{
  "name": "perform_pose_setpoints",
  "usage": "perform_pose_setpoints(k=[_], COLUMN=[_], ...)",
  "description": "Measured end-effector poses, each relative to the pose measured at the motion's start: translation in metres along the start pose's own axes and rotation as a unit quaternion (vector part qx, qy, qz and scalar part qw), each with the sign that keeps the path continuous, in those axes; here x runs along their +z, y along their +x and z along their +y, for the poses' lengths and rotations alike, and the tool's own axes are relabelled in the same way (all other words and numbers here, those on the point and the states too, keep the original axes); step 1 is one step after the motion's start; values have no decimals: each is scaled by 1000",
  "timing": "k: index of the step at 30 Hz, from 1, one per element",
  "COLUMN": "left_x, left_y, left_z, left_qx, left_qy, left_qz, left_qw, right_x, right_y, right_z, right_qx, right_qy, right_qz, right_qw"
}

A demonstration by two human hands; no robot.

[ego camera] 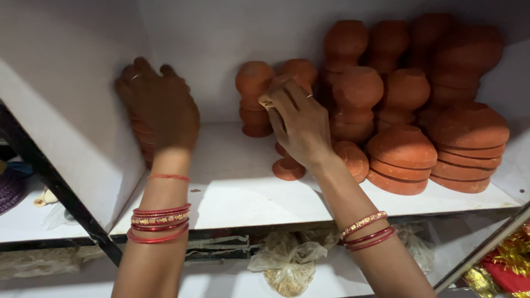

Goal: Inspecting and cleaning small clay pots and lamps on a shop shelf.

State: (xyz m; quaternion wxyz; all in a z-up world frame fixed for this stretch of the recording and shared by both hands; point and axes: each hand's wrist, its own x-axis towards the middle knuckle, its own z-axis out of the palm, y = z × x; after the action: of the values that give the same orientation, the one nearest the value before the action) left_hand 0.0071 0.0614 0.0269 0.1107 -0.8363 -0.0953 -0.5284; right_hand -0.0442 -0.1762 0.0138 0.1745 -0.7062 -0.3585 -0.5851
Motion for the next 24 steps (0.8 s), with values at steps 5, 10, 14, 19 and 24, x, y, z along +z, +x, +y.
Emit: perform_pose_setpoints(k=[5,10,14,19,24], left_x=[-7,-4,-18,-24,-26], left_y=[4,-10,-18,-30,-27], left_z=[43,73,78,79,78], left_qx=[116,333,353,333,338], left_qy=[-208,-406,-470,-461,-478], left_qz=[-76,-499,-503,-518,-472], left_qw=[968,689,634,639,660], right_x=[1,3,5,3,4], right_y=[0,-4,-5,-3,-1], right_z=[-3,7,9,5,3], right_qx=[23,58,60,67,56], right_qy=[-15,-39,-42,-36,-19], right_qz=[52,91,83,61,54], right_qw=[998,993,994,995,997])
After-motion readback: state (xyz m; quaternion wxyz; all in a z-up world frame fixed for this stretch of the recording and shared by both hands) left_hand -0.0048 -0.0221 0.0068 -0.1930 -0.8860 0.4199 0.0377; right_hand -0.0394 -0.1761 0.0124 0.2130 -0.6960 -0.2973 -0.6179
